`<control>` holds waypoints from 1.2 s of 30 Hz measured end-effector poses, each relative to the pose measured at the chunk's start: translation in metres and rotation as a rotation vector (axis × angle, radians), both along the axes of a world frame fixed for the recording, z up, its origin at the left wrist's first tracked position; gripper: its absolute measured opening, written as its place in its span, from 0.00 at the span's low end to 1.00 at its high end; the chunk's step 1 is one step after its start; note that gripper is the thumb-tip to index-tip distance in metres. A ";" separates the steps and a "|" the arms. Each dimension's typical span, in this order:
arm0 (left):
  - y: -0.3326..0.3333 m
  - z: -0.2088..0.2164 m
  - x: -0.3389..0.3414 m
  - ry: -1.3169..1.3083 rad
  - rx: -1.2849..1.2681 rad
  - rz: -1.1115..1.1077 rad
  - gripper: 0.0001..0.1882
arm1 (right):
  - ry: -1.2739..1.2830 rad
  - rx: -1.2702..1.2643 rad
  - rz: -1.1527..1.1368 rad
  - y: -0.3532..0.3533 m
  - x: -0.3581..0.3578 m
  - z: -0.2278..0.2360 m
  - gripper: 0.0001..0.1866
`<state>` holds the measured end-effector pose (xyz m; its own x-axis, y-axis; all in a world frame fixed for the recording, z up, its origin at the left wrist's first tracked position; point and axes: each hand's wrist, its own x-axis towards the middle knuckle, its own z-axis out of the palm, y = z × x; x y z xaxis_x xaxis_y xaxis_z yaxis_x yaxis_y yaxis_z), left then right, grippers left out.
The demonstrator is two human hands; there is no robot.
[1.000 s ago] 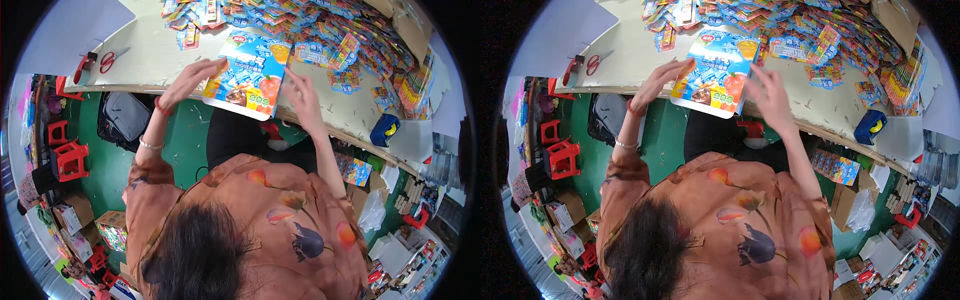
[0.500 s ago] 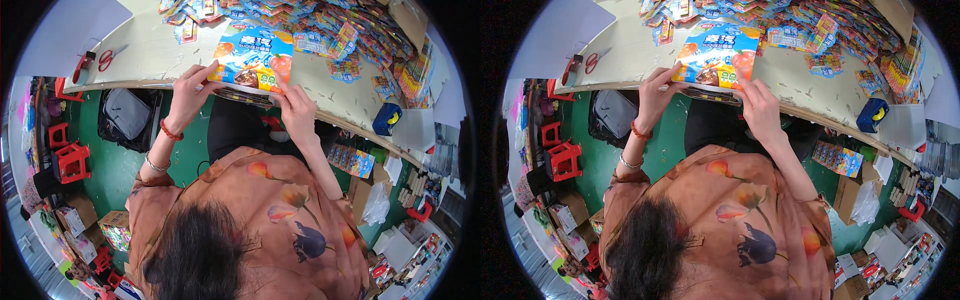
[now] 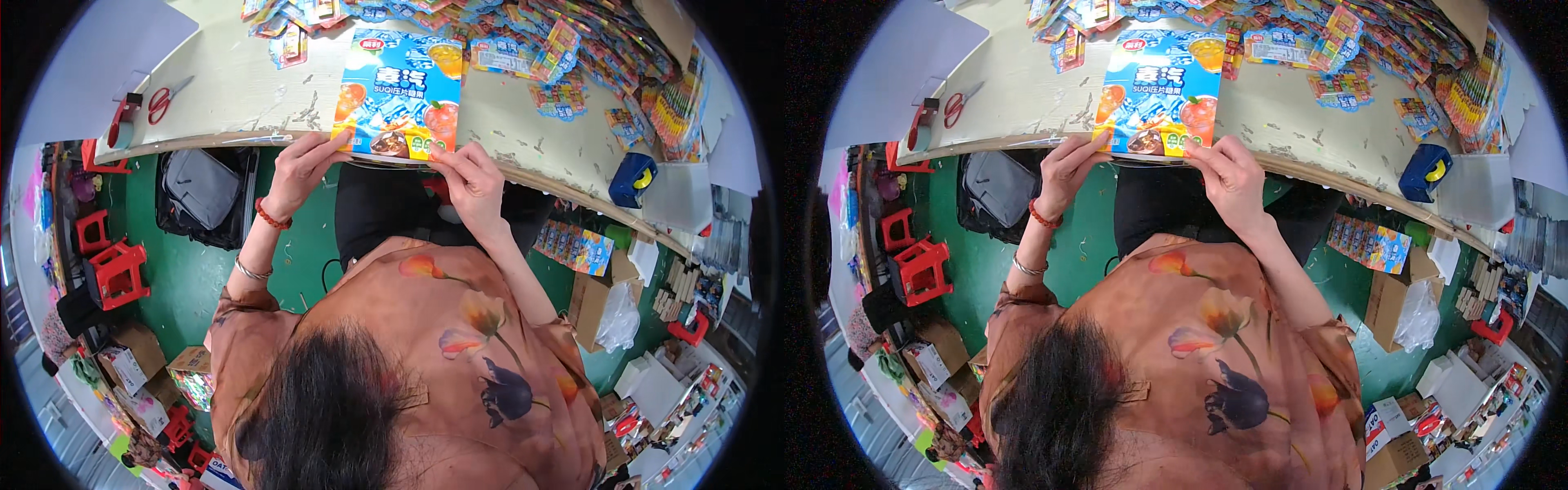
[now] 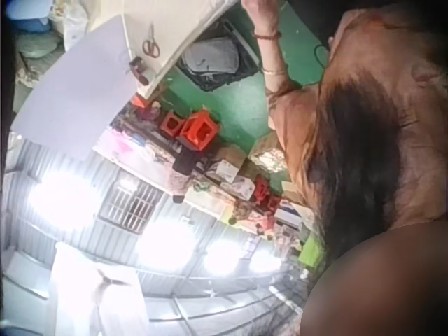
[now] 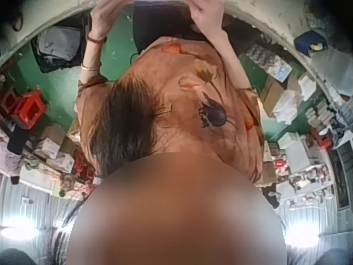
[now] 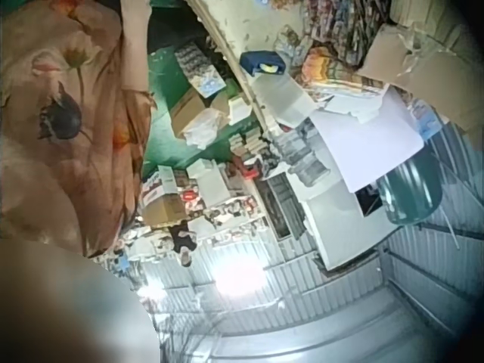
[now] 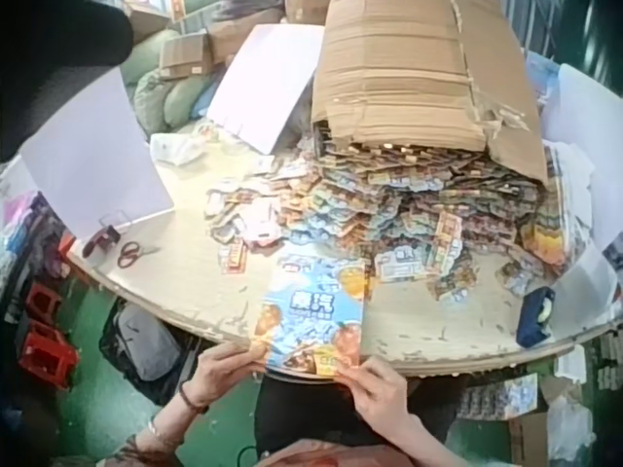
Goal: Manually organizing and packing stacks of illustrated cards into white cardboard boxes at a factory workbench.
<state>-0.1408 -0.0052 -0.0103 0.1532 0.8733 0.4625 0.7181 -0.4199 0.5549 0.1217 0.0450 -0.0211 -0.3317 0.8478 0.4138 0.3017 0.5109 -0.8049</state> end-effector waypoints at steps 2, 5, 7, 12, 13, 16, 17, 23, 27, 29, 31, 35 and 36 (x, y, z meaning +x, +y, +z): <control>-0.001 -0.008 -0.003 -0.089 -0.016 0.014 0.24 | -0.022 0.053 -0.006 0.000 -0.002 -0.003 0.16; -0.007 -0.014 -0.009 -0.018 -0.124 0.028 0.27 | -0.145 0.151 -0.015 -0.001 0.000 -0.004 0.17; -0.004 -0.004 -0.005 0.134 -0.019 0.027 0.28 | -0.258 0.292 -0.021 0.002 0.004 -0.007 0.18; 0.028 -0.009 0.001 0.162 0.094 -0.382 0.26 | -0.239 0.446 0.022 0.007 0.004 -0.009 0.19; 0.028 -0.015 0.001 0.160 0.093 -0.385 0.26 | -0.201 0.428 0.124 0.010 0.004 -0.016 0.19; 0.034 -0.023 0.005 0.259 0.144 -0.390 0.26 | -0.234 0.522 0.159 0.020 0.002 -0.033 0.19; 0.033 -0.022 0.005 0.320 0.140 -0.376 0.27 | -0.235 0.582 0.170 0.022 0.001 -0.035 0.19; 0.009 -0.044 0.010 0.381 0.285 -0.271 0.19 | -0.142 0.729 0.183 0.014 0.001 -0.069 0.08; 0.013 -0.038 0.018 0.359 0.270 -0.197 0.15 | -0.057 0.606 0.207 0.014 -0.005 -0.053 0.10; 0.028 -0.023 0.024 0.314 0.188 -0.172 0.15 | -0.020 0.577 0.148 0.030 -0.011 -0.043 0.10; 0.038 -0.021 0.034 0.314 0.184 -0.131 0.14 | -0.061 0.572 0.175 0.046 0.004 -0.032 0.10; 0.039 -0.028 0.051 0.314 0.240 -0.022 0.12 | 0.018 0.263 -0.610 0.056 0.091 -0.018 0.13; 0.040 -0.030 0.053 0.315 0.244 0.022 0.12 | 0.052 0.205 -0.900 0.066 0.127 -0.013 0.11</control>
